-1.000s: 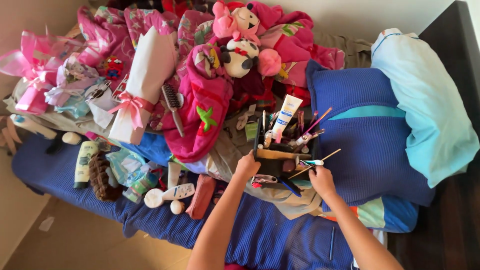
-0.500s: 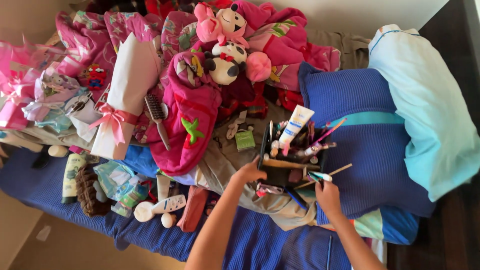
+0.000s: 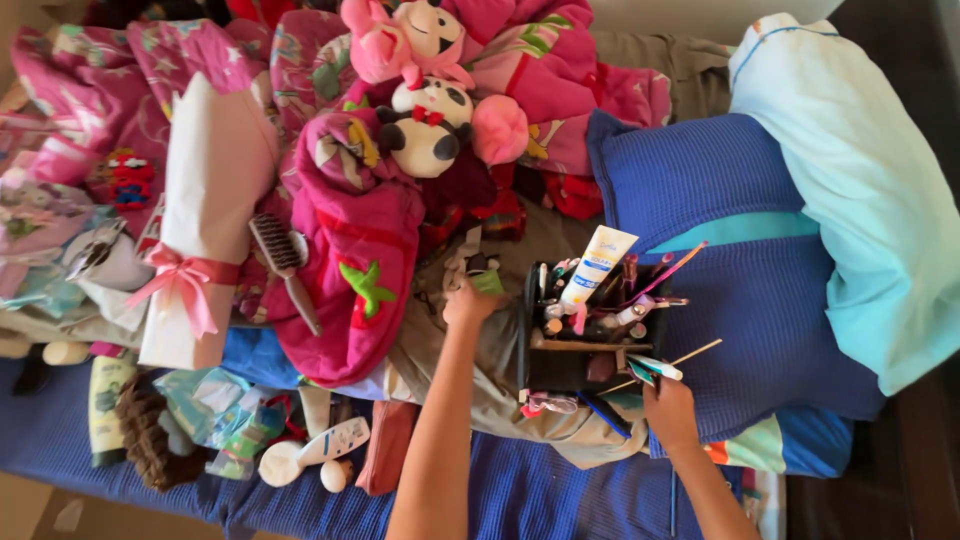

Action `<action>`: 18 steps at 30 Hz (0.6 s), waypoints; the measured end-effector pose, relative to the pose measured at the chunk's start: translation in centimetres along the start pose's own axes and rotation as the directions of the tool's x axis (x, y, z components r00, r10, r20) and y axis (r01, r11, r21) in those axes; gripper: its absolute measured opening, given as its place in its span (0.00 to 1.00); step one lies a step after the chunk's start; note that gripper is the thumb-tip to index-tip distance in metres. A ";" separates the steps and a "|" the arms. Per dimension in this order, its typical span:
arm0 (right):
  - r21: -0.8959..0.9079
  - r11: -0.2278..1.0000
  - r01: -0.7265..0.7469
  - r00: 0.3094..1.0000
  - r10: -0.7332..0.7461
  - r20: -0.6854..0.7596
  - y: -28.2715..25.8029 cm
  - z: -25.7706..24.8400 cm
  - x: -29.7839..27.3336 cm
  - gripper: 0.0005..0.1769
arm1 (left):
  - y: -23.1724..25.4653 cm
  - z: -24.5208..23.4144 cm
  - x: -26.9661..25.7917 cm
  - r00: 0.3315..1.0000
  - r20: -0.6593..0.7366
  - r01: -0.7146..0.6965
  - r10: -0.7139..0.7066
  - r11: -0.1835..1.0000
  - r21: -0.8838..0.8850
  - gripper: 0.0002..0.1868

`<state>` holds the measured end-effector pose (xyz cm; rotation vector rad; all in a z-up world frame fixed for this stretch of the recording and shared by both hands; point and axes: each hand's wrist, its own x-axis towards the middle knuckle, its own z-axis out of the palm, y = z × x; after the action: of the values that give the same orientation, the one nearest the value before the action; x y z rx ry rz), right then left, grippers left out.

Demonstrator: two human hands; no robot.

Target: The recorder is seen tidying up and organizing various makeup and beauty items into a desk organizer.

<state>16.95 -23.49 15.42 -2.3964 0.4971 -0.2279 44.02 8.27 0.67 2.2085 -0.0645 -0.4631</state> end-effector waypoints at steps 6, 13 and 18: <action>-0.193 0.981 0.016 0.999 -0.008 0.041 3.6 1.8 1.1 0.10 | 8.3 -0.6 -3.7 0.838 -0.189 0.535 -0.512 0.704 0.467 0.75; -0.085 0.990 0.115 0.993 -0.114 0.021 1.9 1.8 2.0 0.12 | 4.6 -1.4 -8.1 0.904 -0.206 0.422 -0.375 0.702 0.574 0.74; -0.026 0.994 0.108 0.993 -0.107 0.045 -1.7 0.8 3.2 0.14 | 6.3 -5.1 -13.1 0.948 -0.096 0.301 -0.304 0.755 0.582 0.68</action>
<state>20.56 -23.14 16.03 -2.4537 0.3536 -0.2173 34.37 10.73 12.37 2.8586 0.1781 -0.7008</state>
